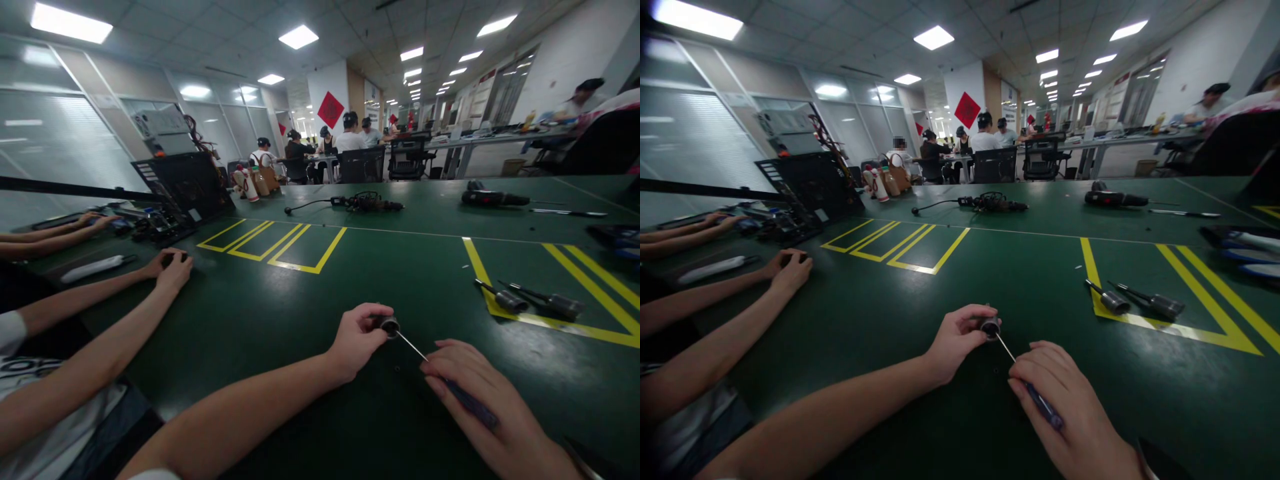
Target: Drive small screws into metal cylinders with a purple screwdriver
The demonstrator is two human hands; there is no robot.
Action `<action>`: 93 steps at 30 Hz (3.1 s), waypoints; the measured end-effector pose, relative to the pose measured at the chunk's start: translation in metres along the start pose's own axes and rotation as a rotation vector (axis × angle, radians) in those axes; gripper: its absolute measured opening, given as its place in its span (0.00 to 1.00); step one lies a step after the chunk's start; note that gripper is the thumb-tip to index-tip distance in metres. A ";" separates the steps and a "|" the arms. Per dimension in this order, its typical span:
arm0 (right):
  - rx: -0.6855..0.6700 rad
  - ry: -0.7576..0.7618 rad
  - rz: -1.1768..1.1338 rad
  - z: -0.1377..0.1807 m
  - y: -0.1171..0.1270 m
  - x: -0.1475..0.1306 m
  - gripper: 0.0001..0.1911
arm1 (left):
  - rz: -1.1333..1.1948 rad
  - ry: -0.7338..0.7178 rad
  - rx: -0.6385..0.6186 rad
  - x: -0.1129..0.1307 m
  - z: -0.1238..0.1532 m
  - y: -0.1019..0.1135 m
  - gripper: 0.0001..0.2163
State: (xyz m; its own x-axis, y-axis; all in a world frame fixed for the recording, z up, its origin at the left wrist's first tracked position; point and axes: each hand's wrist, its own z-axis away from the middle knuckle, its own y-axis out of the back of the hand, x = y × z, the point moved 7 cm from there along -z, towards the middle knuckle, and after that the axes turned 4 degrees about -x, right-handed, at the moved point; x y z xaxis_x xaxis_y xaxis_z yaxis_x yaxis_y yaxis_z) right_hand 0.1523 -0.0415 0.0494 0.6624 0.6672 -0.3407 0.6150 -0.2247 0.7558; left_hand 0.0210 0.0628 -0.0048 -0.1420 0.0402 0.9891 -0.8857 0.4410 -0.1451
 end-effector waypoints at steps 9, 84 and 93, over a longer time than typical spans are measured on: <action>-0.067 -0.056 -0.045 0.000 -0.009 0.008 0.09 | -0.087 -0.135 -0.053 0.006 0.002 -0.004 0.17; 0.079 0.140 0.133 -0.007 0.006 -0.023 0.11 | -0.165 -0.084 0.003 0.003 0.002 -0.001 0.11; 0.095 0.162 0.203 -0.010 0.006 -0.028 0.14 | -0.176 -0.091 -0.008 0.002 0.003 -0.003 0.11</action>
State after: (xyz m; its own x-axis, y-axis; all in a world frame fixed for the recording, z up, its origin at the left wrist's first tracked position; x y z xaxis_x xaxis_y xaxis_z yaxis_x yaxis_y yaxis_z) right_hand 0.1330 -0.0541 0.0689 0.7037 0.7050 -0.0876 0.5191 -0.4262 0.7409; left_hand 0.0219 0.0595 -0.0023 -0.0248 -0.1198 0.9925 -0.8969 0.4411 0.0308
